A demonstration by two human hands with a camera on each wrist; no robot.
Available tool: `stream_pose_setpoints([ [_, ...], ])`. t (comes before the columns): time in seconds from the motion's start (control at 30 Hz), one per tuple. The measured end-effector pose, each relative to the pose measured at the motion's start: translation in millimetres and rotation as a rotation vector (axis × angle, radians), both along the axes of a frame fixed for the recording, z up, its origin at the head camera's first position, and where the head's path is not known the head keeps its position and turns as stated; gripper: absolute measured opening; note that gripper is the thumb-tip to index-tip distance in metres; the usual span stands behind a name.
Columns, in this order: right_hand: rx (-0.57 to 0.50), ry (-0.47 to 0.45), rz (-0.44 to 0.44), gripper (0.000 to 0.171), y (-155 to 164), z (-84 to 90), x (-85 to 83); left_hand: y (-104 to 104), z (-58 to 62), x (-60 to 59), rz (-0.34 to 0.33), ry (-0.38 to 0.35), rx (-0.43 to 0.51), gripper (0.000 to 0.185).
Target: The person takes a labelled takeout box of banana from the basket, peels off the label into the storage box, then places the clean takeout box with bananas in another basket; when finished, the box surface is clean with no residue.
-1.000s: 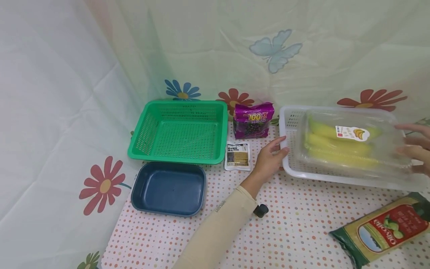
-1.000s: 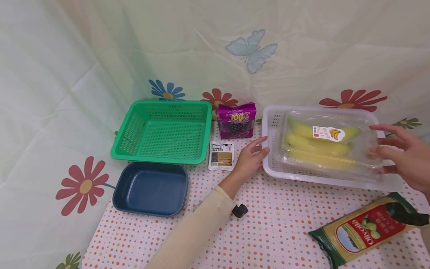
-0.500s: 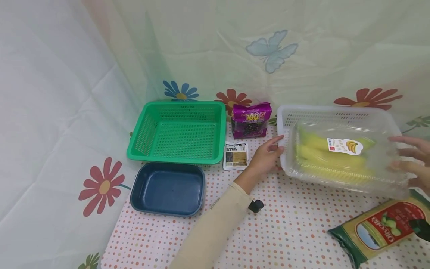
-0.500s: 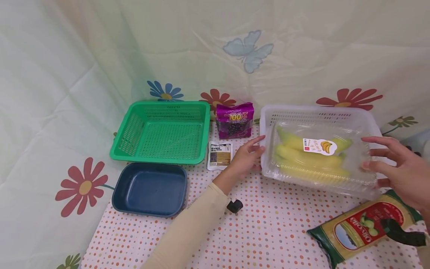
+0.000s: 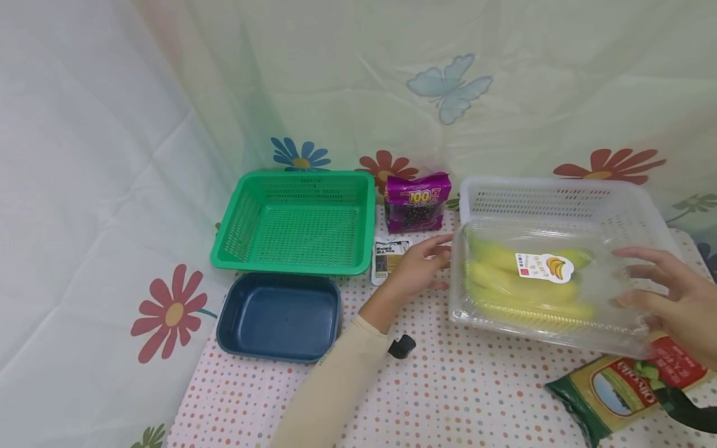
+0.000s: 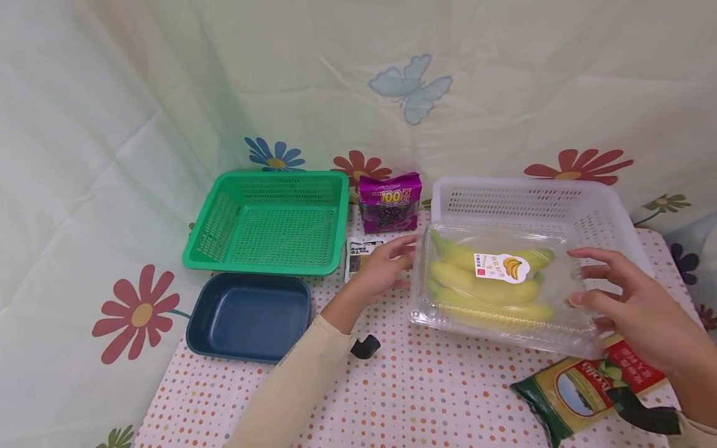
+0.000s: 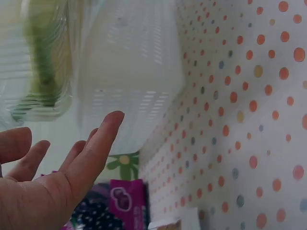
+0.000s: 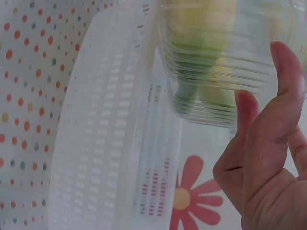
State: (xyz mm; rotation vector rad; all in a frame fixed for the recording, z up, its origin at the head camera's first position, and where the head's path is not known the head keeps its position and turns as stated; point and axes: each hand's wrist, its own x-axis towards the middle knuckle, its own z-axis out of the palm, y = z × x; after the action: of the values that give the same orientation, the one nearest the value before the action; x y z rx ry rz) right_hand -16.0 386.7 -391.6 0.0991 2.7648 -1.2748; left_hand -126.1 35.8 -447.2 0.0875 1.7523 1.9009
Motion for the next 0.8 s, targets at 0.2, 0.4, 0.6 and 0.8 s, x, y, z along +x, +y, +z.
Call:
stream_pose_setpoints([
  [0.2,0.016,-0.022,0.042,0.077,-17.6,1.4,6.0,-25.4,16.6,10.1,0.016,-0.018,0.028,0.034],
  [0.4,-0.002,-0.033,0.08,0.075,-31.9,1.2,10.6,-49.3,31.2,22.2,0.025,0.036,0.024,0.036],
  [0.6,-0.012,-0.043,0.127,0.074,-49.7,2.1,12.0,-71.4,35.5,32.9,0.008,0.064,0.017,0.039],
  [0.8,-0.16,-0.091,0.202,0.067,-68.9,0.7,10.1,-97.8,37.7,40.6,-0.023,0.127,-0.058,0.044],
])
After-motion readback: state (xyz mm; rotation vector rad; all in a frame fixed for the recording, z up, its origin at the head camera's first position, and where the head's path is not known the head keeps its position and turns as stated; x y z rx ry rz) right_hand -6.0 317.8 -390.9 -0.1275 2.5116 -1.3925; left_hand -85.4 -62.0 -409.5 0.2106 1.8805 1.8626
